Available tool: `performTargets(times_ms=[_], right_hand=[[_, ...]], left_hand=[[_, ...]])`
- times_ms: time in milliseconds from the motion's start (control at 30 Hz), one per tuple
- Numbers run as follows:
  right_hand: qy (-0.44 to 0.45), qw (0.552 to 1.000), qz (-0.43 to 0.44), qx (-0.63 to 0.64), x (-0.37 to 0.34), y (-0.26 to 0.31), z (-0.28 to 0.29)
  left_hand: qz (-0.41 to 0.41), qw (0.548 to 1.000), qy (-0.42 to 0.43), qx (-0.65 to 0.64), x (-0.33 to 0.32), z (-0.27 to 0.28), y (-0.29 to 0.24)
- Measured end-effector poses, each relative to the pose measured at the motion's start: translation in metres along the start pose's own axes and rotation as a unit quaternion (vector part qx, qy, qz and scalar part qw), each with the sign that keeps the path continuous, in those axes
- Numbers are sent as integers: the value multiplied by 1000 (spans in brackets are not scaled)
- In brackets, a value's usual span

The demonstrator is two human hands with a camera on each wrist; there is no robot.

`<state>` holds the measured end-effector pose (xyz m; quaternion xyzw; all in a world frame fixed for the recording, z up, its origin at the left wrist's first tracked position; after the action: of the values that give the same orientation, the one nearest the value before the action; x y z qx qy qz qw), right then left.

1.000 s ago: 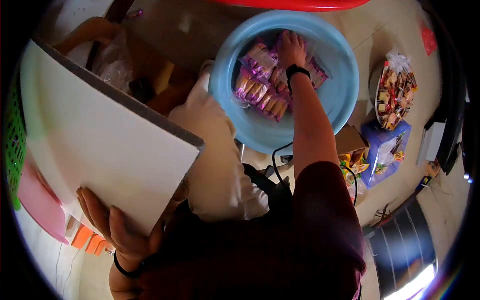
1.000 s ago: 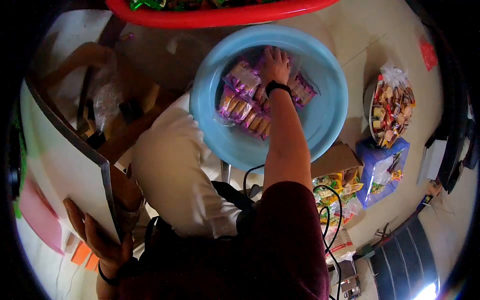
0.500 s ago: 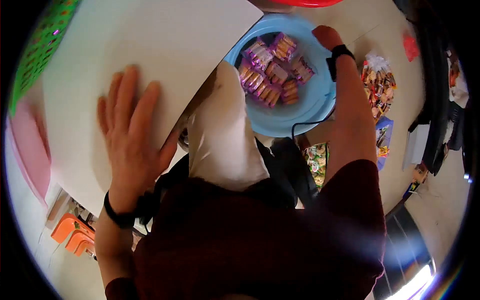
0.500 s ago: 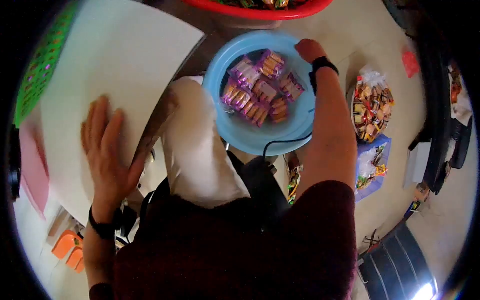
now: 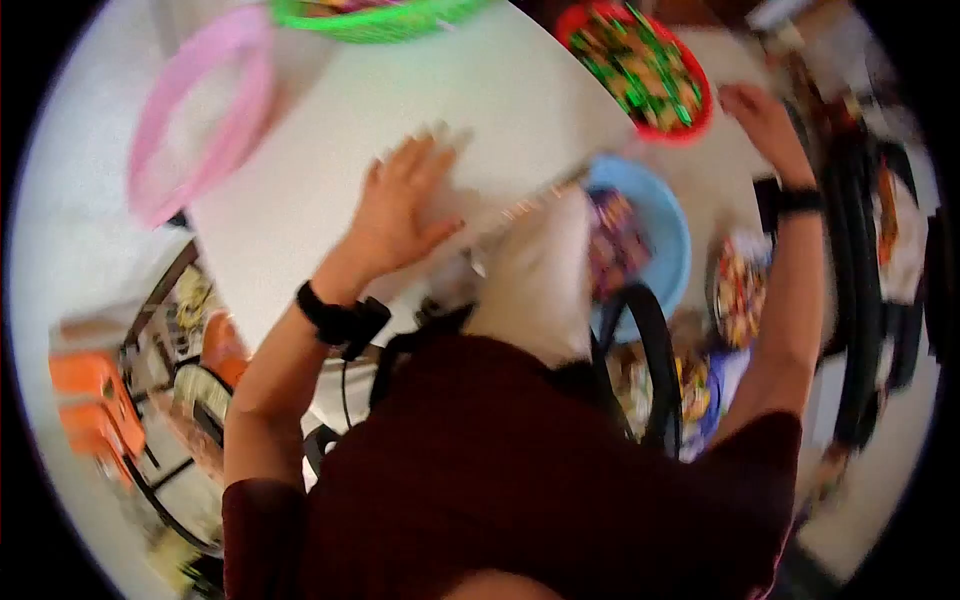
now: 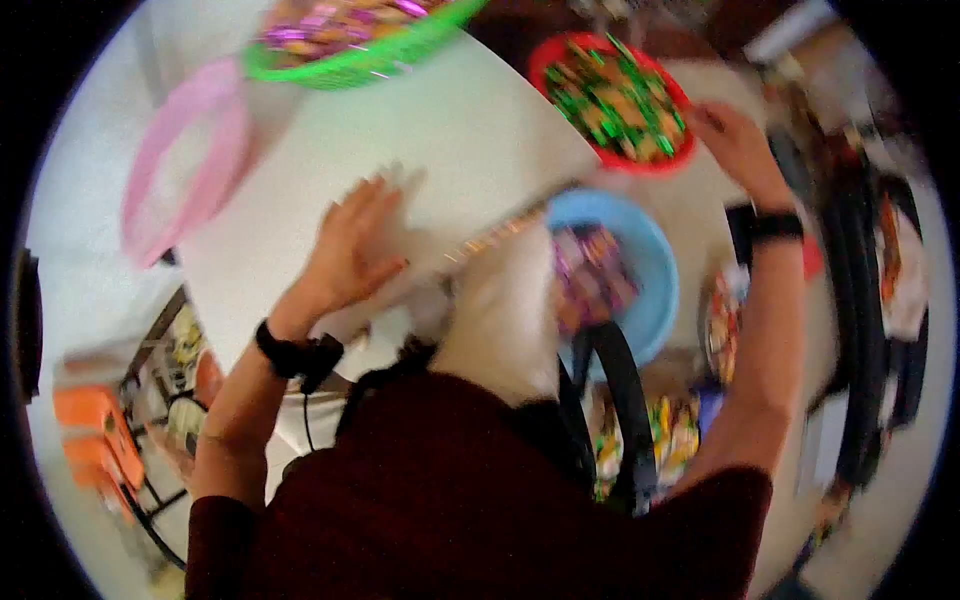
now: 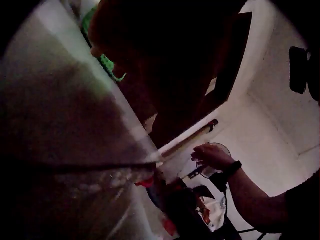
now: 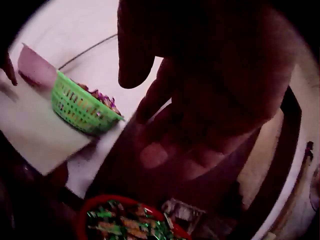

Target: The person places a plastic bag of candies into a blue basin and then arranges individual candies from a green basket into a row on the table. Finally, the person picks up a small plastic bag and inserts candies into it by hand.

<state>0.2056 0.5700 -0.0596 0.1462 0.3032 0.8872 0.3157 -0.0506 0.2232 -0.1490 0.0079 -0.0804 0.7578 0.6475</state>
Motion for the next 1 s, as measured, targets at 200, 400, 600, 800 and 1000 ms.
performTargets(times_ms=[200, 400, 600, 800, 1000], right_hand=[[71, 968, 118, 209, 34, 146, -60], [152, 939, 210, 225, 91, 265, -155], [202, 884, 364, 211, 115, 395, -256], [239, 889, 371, 123, 153, 474, -354], [287, 882, 370, 57, 161, 513, -419]], left_hand=[[194, 979, 64, -2, -68, 21, 104], [323, 945, 46, 33, -103, 26, 150], [355, 934, 18, 43, -122, 22, 168], [351, 932, -52, 77, -127, 24, 165], [349, 933, -73, 51, -128, 33, 165]])
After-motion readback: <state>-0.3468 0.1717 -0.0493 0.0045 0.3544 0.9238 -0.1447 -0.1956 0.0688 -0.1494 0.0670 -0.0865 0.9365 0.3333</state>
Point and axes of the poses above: each hand's wrist, its own x-axis towards the middle knuckle, its own z-axis out of the back of the hand, y = z × x, the point moved 10 cm from there along x, towards the middle knuckle, and after that the axes turned 14 degrees about x, right-handed, at the moved point
